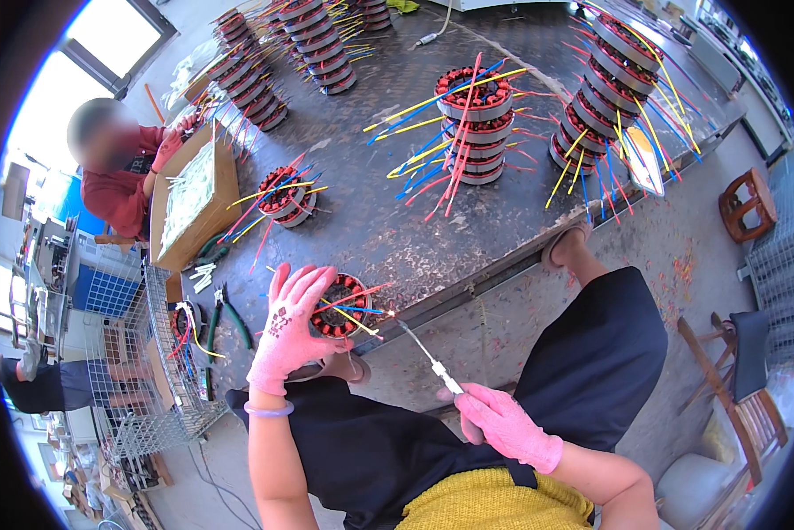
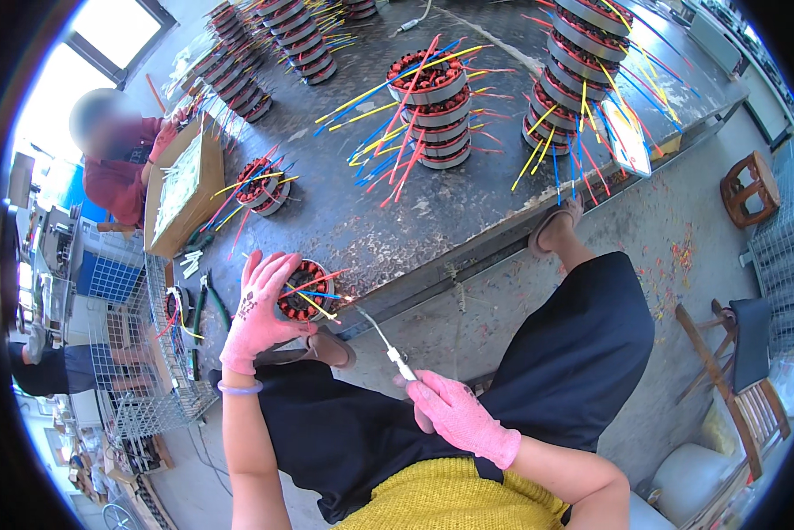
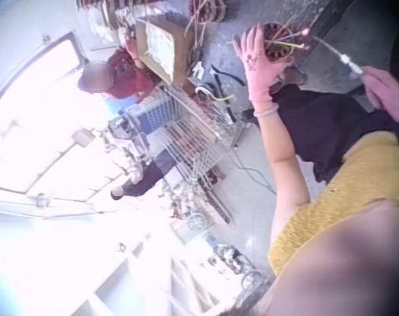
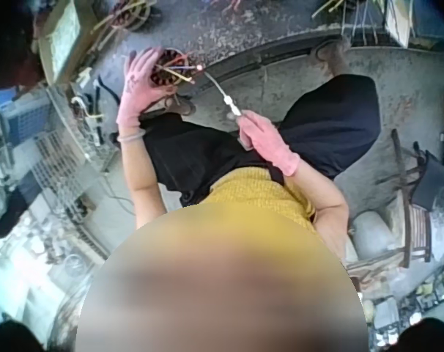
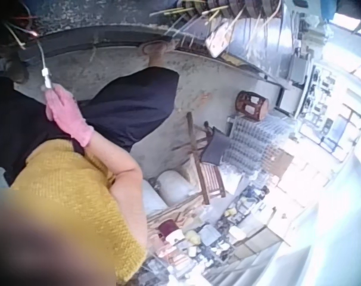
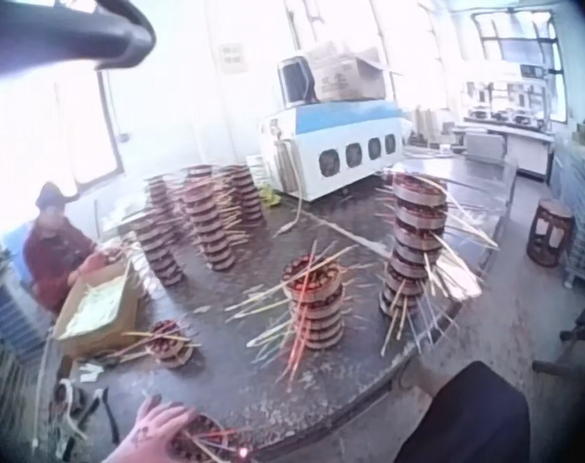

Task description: The person uses a soldering iron to heat and join the ends of multicolored wires protruding from stacked circular components on a workbench. They hold each component with a gloved hand, apply the soldering iron to individual wire ends, and then place the component back on the table. The process is repeated across several components.

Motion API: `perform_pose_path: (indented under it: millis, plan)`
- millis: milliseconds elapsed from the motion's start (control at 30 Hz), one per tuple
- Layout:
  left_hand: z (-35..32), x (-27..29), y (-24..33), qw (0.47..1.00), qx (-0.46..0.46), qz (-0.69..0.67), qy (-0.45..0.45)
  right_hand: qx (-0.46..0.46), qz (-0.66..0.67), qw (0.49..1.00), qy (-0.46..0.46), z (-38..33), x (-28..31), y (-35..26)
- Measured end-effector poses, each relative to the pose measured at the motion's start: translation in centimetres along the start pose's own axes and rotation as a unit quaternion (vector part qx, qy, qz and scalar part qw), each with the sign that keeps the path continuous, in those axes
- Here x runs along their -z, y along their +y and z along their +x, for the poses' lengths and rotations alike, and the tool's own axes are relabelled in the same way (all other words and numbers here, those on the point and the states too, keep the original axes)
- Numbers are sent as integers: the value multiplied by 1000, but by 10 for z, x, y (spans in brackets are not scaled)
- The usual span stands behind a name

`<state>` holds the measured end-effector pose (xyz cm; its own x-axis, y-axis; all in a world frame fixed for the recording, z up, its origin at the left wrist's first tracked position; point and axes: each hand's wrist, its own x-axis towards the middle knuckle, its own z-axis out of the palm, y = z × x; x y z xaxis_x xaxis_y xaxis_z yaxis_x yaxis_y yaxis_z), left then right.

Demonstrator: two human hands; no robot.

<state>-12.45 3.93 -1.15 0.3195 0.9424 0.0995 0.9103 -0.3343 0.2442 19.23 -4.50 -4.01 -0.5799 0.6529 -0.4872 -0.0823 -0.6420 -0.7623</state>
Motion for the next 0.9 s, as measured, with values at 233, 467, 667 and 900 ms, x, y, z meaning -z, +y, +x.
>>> perform_pose_path:
  millis: [233,467,667,900]
  plan:
    - [1,0,1,1000,-3,4,-3,5,-29,1000,1,0,3,0]
    - [1,1,0,1000,-7,3,-1,6,-21,1000,5,-1,1,-1]
    - [1,1,0,1000,-6,0,-3,5,-23,1000,1,0,1,1]
    - [1,1,0,1000,-5,2,-5,0,-14,1000,4,1,2,2]
